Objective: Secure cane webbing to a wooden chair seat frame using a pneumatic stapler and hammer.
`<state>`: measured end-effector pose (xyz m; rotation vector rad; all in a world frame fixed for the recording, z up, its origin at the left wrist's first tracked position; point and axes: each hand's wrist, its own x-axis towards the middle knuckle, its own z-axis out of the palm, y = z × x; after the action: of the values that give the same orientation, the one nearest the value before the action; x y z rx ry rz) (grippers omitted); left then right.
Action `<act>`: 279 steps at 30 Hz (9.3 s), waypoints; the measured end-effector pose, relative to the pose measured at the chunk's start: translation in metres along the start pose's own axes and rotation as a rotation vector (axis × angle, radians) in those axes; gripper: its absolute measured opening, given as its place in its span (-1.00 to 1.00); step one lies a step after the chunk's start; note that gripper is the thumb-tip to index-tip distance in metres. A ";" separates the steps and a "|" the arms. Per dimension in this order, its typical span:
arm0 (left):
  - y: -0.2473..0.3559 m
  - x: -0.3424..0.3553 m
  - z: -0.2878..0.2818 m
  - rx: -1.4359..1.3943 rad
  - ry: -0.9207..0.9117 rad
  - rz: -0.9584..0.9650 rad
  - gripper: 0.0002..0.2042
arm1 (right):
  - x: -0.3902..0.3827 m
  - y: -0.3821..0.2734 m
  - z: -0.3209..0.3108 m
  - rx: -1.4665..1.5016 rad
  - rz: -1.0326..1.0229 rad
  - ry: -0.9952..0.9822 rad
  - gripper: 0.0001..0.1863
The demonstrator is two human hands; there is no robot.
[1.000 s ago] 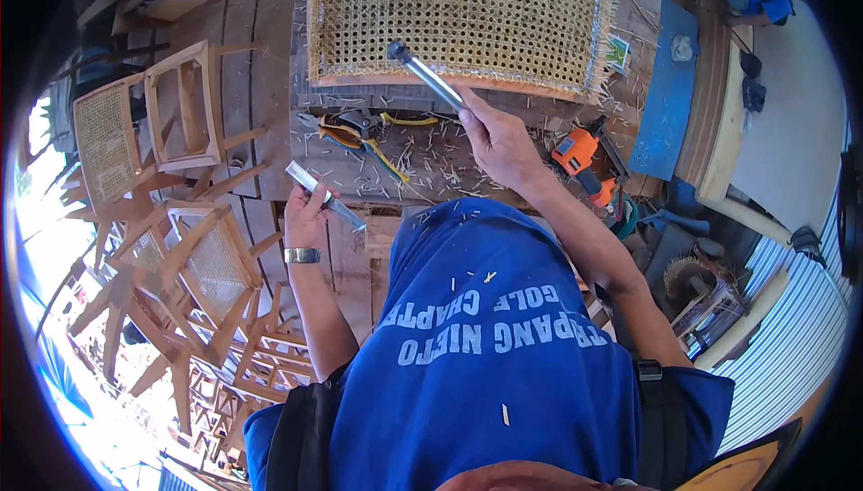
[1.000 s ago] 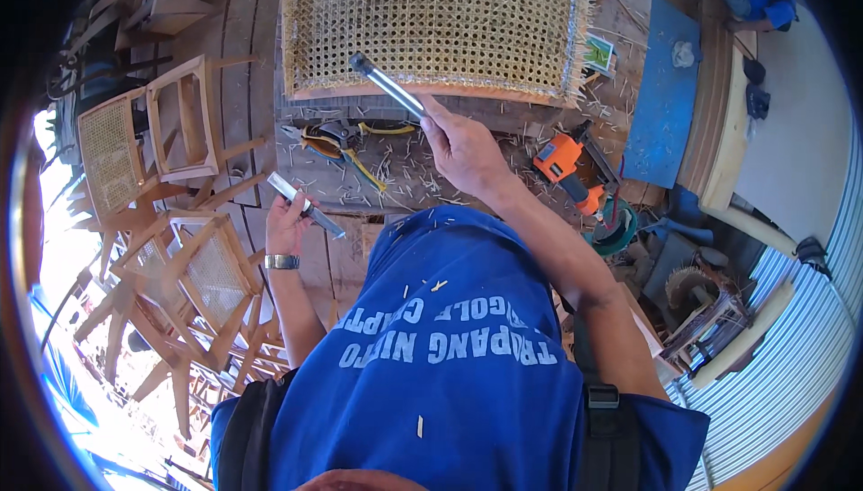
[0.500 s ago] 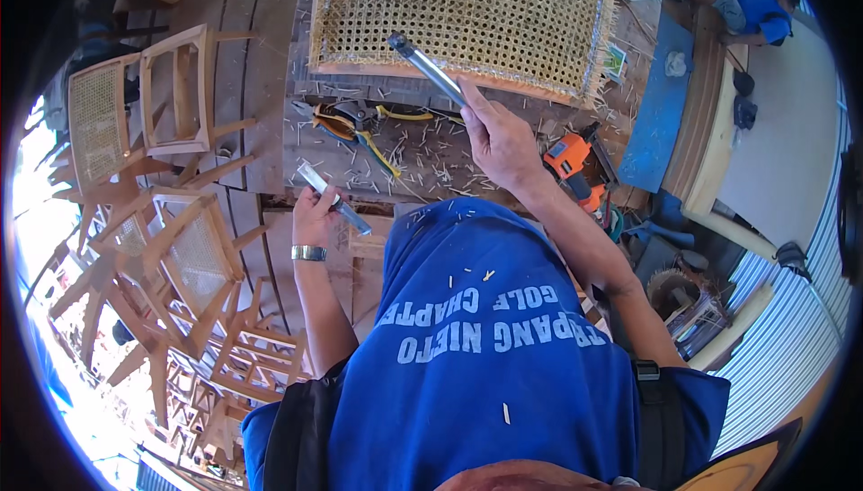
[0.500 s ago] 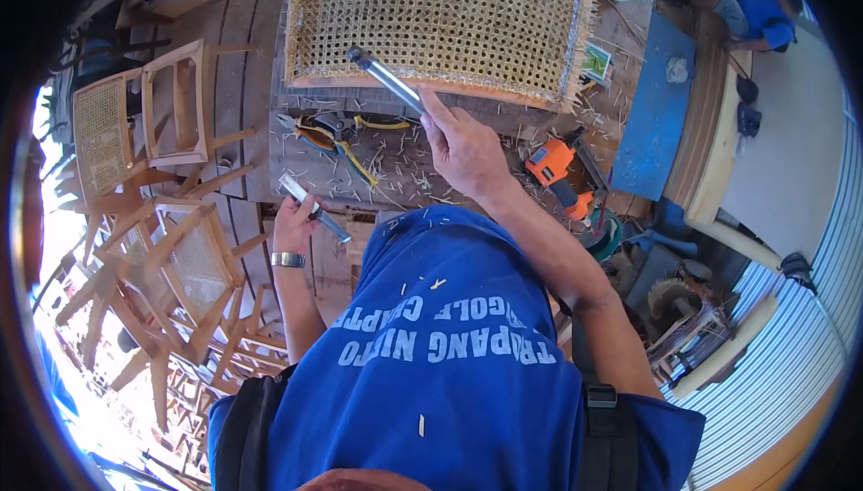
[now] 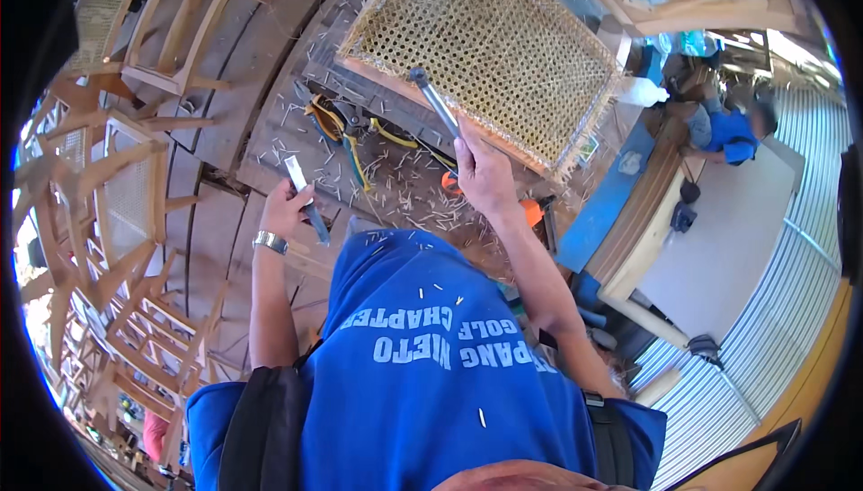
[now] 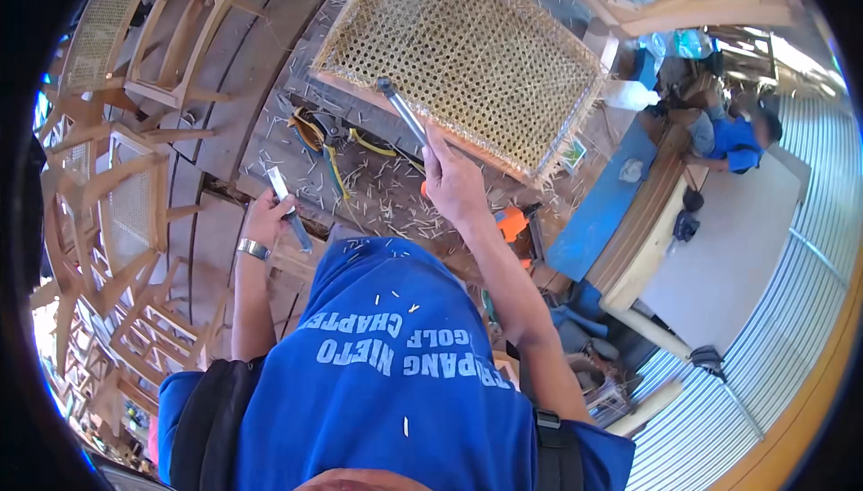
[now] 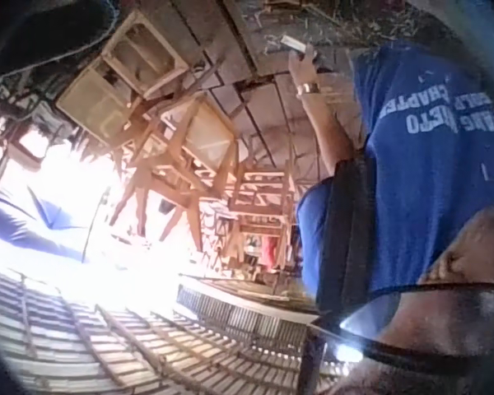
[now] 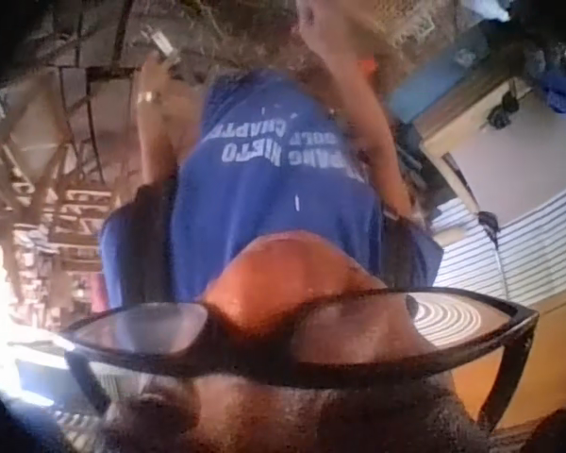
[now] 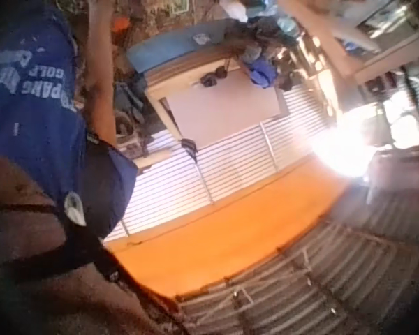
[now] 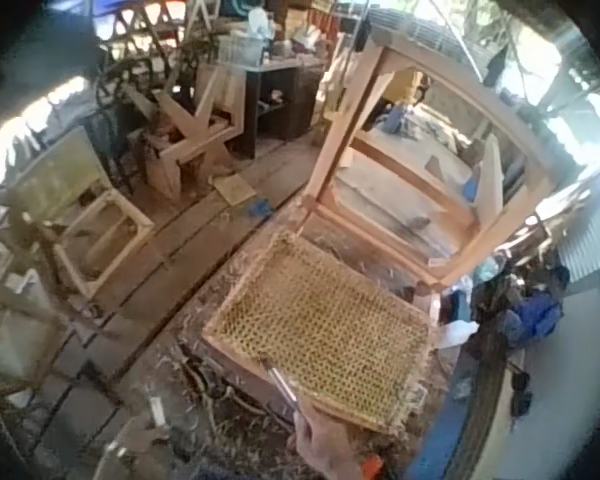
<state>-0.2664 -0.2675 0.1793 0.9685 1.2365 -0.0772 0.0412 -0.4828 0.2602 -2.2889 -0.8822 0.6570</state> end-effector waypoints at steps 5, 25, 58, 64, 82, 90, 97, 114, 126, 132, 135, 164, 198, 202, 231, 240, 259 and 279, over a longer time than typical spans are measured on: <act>0.002 -0.005 0.001 -0.008 -0.024 -0.001 -0.81 | 0.006 -0.001 0.008 -0.021 -0.140 0.106 -0.55; -0.001 0.002 -0.003 0.092 -0.054 -0.009 -0.80 | 0.016 -0.021 0.016 0.143 -0.280 0.267 -0.52; 0.147 -0.019 0.153 0.358 -0.179 0.442 -0.67 | -0.157 0.044 -0.050 0.381 0.495 0.376 -0.61; 0.182 0.011 0.258 0.281 -0.318 0.590 -0.75 | -0.163 0.081 -0.059 0.267 0.486 0.497 -0.58; 0.178 0.030 0.271 -0.154 -0.245 0.428 -0.74 | -0.135 0.088 -0.024 0.135 0.268 0.433 -0.52; 0.171 0.021 0.292 -0.107 -0.278 0.524 -0.73 | -0.145 0.069 -0.049 0.407 0.308 0.586 -0.53; 0.161 0.012 0.331 -0.019 -0.310 0.644 -0.73 | -0.149 0.088 -0.032 0.238 0.273 0.606 -0.52; 0.155 0.026 0.350 -0.135 -0.429 0.390 -0.72 | -0.160 0.089 -0.033 0.515 0.543 0.463 -0.66; 0.125 -0.023 0.175 -0.143 -0.056 0.442 -0.79 | -0.154 0.084 -0.080 0.465 0.454 0.468 -0.72; 0.095 -0.019 0.019 -0.096 0.637 0.391 -0.77 | -0.174 0.092 -0.057 0.508 0.520 0.302 -0.74; 0.093 0.010 -0.022 -0.128 0.823 0.720 -0.71 | -0.163 0.084 -0.057 0.484 0.445 0.244 -0.74; 0.117 0.072 -0.110 -0.455 0.382 0.514 -0.80 | -0.157 0.071 -0.074 0.537 0.534 0.332 -0.66; 0.090 0.037 -0.070 -0.470 0.613 0.507 -0.62 | -0.161 0.070 -0.076 0.546 0.508 0.299 -0.69; 0.099 0.066 -0.059 -0.474 0.788 0.512 -0.55 | -0.173 0.070 -0.077 0.542 0.549 0.343 -0.71; 0.179 -0.005 0.418 -0.037 -0.864 0.427 -0.51 | -0.220 0.114 -0.105 0.675 0.692 0.477 -0.74; 0.150 0.009 0.442 0.161 -0.832 0.544 -0.60 | -0.223 0.131 -0.115 0.596 0.673 0.441 -0.72; 0.119 0.005 0.438 0.362 -1.019 0.595 -0.70 | -0.201 0.130 -0.158 0.632 0.595 0.332 -0.73; 0.097 0.002 0.431 0.365 -0.931 0.763 -0.78 | -0.165 0.077 -0.239 -0.148 -0.015 0.344 -0.58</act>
<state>0.1117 -0.4887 0.2337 1.4338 -0.0419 -0.1332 0.1137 -0.7301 0.4137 -2.4248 -0.8016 0.1836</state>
